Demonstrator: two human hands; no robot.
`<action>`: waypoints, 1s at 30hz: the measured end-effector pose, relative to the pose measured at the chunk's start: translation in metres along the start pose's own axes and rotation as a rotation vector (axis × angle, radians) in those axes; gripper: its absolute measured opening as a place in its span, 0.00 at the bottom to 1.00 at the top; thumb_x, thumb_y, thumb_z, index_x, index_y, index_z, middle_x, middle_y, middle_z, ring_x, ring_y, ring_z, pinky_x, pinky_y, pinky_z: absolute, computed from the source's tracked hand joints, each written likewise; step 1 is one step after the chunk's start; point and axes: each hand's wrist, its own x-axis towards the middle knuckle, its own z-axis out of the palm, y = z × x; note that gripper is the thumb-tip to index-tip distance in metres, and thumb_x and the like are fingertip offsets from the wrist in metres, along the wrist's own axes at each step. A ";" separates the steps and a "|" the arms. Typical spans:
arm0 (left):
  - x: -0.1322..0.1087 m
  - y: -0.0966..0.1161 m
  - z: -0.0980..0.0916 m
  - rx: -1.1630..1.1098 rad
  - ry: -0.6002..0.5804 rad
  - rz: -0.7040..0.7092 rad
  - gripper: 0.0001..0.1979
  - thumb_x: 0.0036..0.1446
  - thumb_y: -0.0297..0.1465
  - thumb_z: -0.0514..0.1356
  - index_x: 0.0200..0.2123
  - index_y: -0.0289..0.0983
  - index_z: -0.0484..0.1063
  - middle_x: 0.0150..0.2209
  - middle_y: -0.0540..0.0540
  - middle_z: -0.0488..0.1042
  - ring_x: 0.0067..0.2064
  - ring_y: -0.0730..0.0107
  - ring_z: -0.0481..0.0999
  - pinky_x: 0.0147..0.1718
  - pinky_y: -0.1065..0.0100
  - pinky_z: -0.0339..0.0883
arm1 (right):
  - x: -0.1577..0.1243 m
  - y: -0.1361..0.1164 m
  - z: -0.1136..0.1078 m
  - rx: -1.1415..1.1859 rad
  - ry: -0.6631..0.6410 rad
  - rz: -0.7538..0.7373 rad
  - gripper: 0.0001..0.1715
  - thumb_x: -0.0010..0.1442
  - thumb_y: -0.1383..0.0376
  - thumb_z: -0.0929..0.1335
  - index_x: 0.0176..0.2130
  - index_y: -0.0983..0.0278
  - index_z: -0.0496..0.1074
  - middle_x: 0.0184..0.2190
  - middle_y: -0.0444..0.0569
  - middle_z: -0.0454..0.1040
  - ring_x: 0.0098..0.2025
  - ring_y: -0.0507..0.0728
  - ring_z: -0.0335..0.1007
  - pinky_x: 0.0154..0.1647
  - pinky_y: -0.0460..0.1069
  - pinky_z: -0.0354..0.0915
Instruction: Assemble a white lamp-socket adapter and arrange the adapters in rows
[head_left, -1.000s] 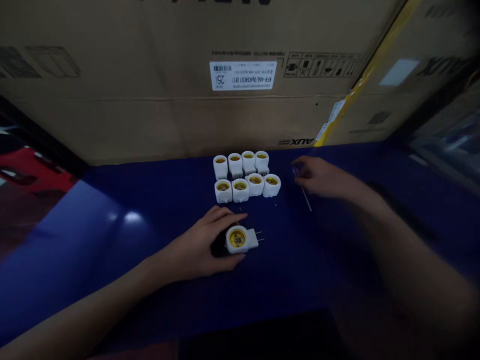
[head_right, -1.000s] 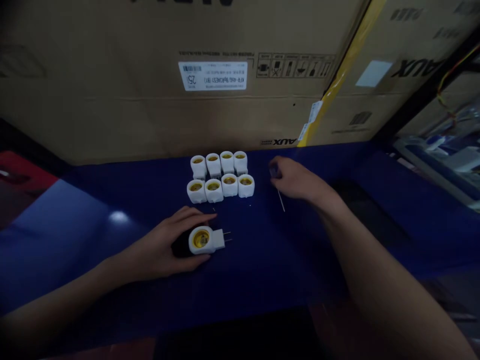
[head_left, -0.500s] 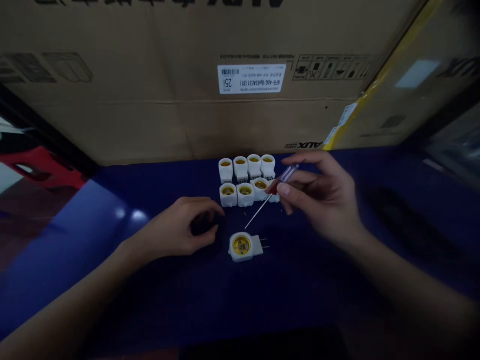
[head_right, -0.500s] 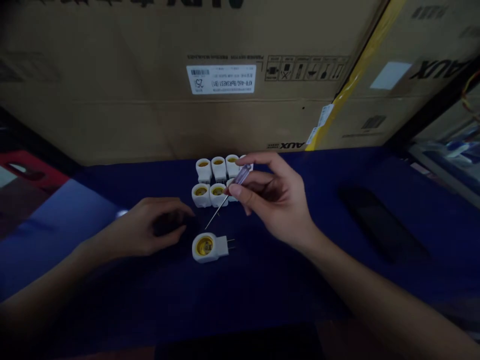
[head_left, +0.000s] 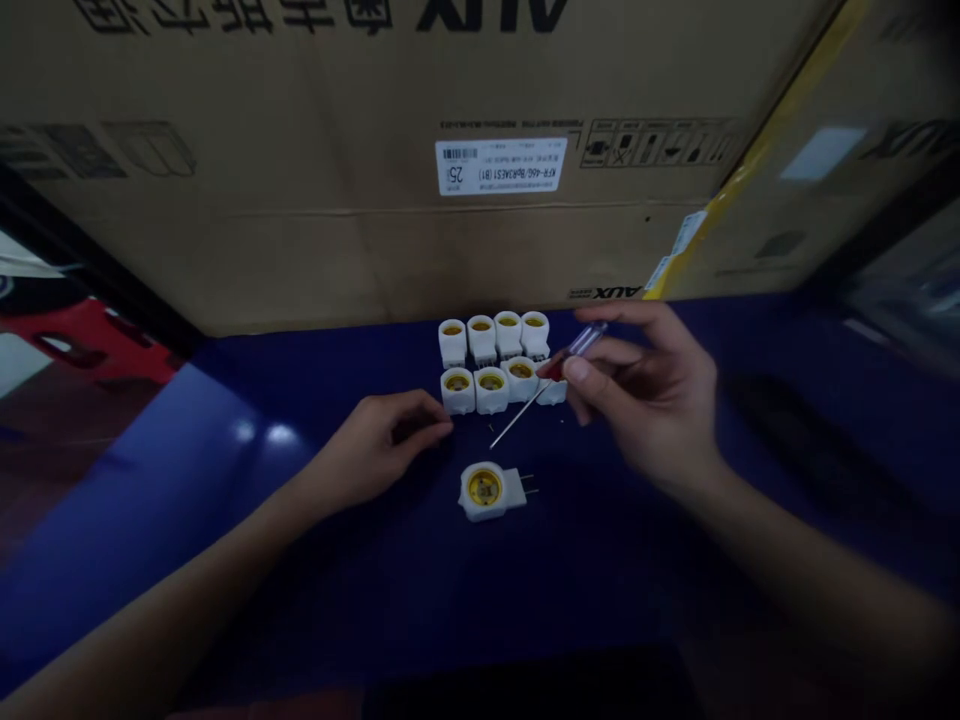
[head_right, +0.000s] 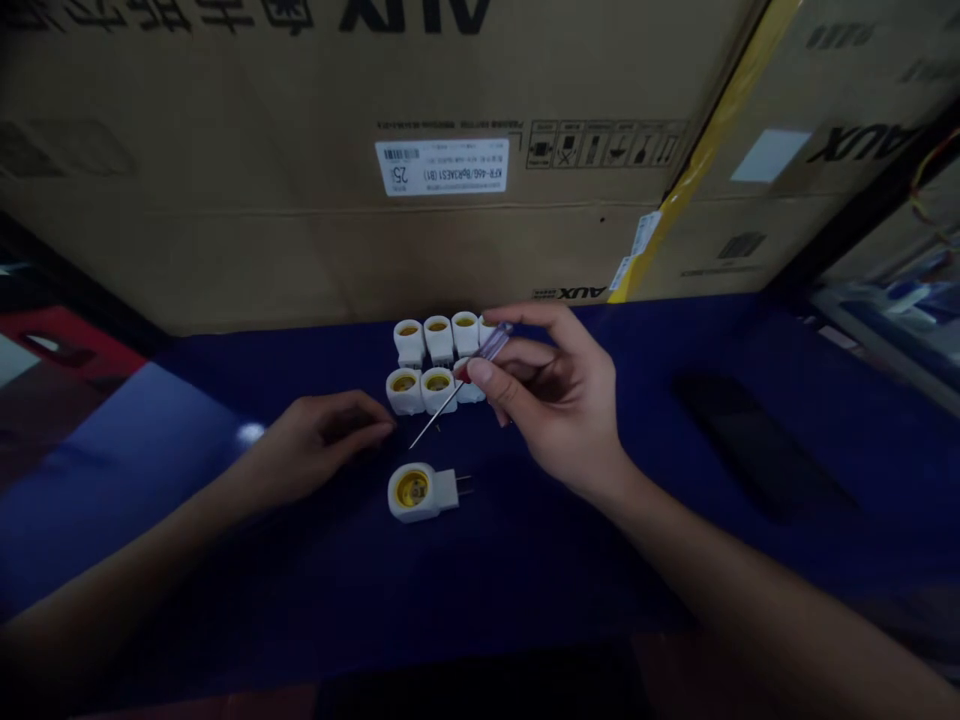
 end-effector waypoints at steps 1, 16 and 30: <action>-0.002 0.006 0.001 -0.122 0.020 -0.041 0.10 0.68 0.39 0.65 0.41 0.37 0.80 0.35 0.46 0.82 0.30 0.70 0.78 0.30 0.68 0.72 | -0.001 0.000 0.001 0.015 0.004 -0.007 0.19 0.63 0.60 0.79 0.51 0.56 0.73 0.30 0.42 0.82 0.24 0.53 0.77 0.17 0.46 0.67; -0.012 0.021 0.013 -0.649 -0.016 0.004 0.04 0.63 0.31 0.71 0.40 0.39 0.88 0.32 0.48 0.80 0.30 0.76 0.77 0.32 0.74 0.74 | -0.010 0.002 0.004 0.103 0.034 -0.052 0.20 0.66 0.60 0.77 0.55 0.51 0.74 0.34 0.44 0.83 0.28 0.57 0.80 0.16 0.49 0.65; -0.014 0.020 0.020 -0.867 0.120 -0.071 0.09 0.53 0.32 0.78 0.32 0.35 0.84 0.27 0.45 0.84 0.29 0.69 0.84 0.28 0.74 0.76 | -0.009 0.007 0.006 0.139 0.060 -0.017 0.19 0.66 0.64 0.77 0.54 0.55 0.72 0.33 0.45 0.83 0.26 0.54 0.77 0.16 0.47 0.65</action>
